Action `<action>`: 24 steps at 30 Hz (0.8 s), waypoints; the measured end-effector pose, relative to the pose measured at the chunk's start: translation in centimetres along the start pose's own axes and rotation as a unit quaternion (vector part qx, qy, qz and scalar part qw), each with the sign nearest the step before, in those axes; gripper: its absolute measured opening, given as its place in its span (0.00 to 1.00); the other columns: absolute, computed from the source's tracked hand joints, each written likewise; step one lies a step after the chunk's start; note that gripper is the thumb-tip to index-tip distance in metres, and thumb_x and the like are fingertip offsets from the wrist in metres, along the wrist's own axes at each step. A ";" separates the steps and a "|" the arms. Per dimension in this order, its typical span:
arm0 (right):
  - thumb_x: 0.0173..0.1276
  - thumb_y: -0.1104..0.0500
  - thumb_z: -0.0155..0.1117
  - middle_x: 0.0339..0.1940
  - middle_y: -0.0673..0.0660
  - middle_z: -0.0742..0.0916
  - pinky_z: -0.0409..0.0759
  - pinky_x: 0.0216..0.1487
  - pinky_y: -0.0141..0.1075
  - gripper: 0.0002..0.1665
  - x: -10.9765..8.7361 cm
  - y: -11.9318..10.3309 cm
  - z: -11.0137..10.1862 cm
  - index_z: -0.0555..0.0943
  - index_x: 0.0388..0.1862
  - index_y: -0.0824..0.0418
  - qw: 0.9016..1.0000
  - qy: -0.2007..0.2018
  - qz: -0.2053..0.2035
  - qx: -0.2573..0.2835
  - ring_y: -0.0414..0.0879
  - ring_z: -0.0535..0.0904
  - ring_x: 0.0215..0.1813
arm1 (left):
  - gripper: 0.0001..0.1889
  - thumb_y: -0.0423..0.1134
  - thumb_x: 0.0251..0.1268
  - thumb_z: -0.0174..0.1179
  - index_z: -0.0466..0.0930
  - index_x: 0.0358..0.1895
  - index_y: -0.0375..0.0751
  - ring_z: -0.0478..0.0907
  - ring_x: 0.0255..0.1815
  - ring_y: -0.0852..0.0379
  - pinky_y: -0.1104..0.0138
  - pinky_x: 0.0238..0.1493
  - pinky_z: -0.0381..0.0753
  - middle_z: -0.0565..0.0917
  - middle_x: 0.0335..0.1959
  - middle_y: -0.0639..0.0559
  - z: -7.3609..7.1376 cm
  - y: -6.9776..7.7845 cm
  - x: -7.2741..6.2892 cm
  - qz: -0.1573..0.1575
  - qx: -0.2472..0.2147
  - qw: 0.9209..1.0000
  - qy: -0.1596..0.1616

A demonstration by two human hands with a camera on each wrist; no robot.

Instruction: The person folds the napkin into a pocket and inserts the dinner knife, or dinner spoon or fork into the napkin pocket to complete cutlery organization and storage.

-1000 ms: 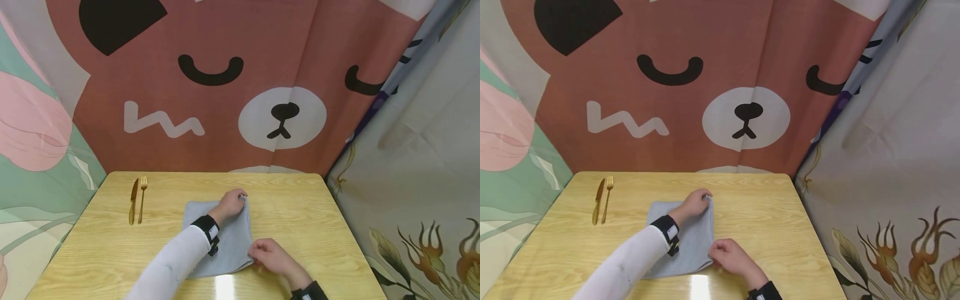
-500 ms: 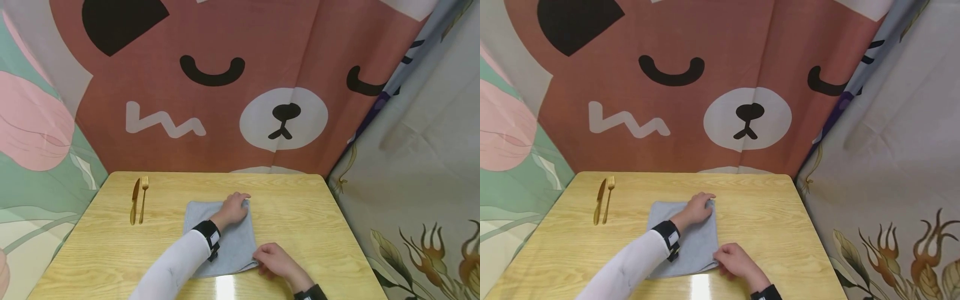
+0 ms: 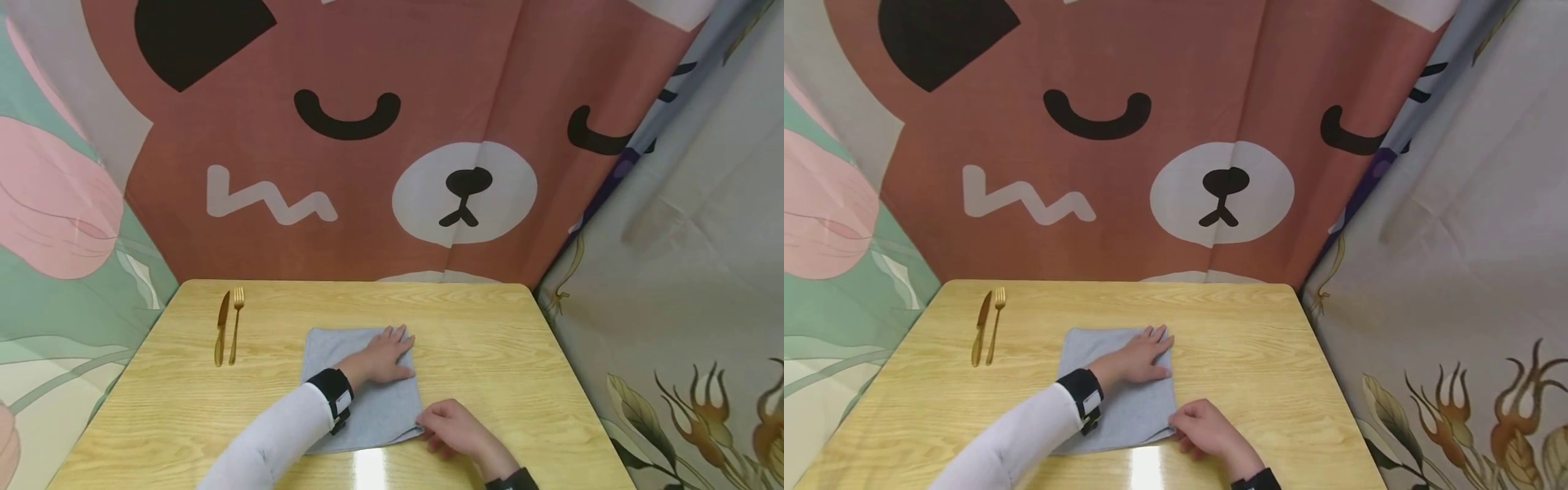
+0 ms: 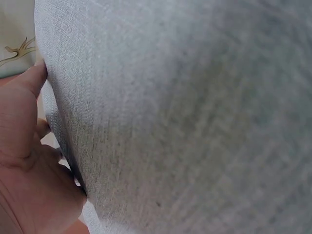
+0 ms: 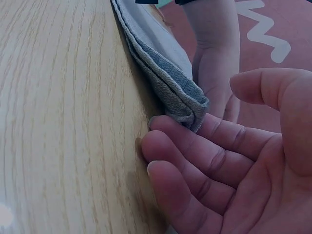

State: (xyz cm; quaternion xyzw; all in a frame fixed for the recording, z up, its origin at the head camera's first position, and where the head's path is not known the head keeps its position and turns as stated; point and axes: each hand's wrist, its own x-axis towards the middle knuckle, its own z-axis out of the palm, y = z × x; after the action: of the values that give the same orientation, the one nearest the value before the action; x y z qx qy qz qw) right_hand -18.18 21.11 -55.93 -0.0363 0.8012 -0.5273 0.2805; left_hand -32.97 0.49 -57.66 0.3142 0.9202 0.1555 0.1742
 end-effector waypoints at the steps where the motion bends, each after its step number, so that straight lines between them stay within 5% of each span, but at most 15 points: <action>1: 0.76 0.48 0.58 0.35 0.54 0.90 0.84 0.27 0.37 0.19 0.0 0.0 0.0 0.88 0.45 0.61 1.000 -0.001 0.000 0.000 0.45 0.85 0.30 | 0.43 0.66 0.73 0.54 0.51 0.84 0.54 0.39 0.87 0.38 0.43 0.83 0.49 0.44 0.87 0.45 0.0 0.0 0.0 -0.006 0.004 1.000 -0.007; 11: 0.74 0.48 0.61 0.32 0.54 0.88 0.82 0.24 0.36 0.19 -0.5 0.0 0.2 0.88 0.40 0.63 1.000 0.007 -0.002 -0.018 0.45 0.84 0.29 | 0.54 0.70 0.70 0.54 0.35 0.85 0.49 0.33 0.88 0.44 0.43 0.85 0.40 0.40 0.88 0.52 0.2 0.1 0.0 -0.034 -0.010 0.999 -0.017; 19: 0.75 0.44 0.61 0.13 0.45 0.75 0.66 0.17 0.32 0.28 0.3 -0.6 0.0 0.80 0.21 0.63 0.996 -0.012 -0.029 -0.085 0.39 0.68 0.15 | 0.55 0.72 0.68 0.54 0.38 0.85 0.47 0.30 0.88 0.46 0.43 0.85 0.36 0.37 0.88 0.52 0.5 0.2 -0.2 -0.030 -0.018 0.999 -0.016; 24: 0.77 0.43 0.60 0.13 0.45 0.77 0.66 0.19 0.30 0.28 1.5 -2.3 0.1 0.82 0.24 0.63 0.991 -0.014 -0.073 -0.107 0.38 0.68 0.16 | 0.57 0.74 0.65 0.55 0.38 0.85 0.48 0.31 0.88 0.46 0.43 0.85 0.37 0.37 0.88 0.52 0.6 0.2 -0.1 -0.033 -0.013 0.999 -0.015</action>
State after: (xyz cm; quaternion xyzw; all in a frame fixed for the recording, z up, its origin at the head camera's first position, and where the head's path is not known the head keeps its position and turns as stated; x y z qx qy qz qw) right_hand -19.93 19.53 -54.57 -0.1319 0.8443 -0.4572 0.2465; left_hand -32.53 0.65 -58.08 0.2834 0.9254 0.1564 0.1970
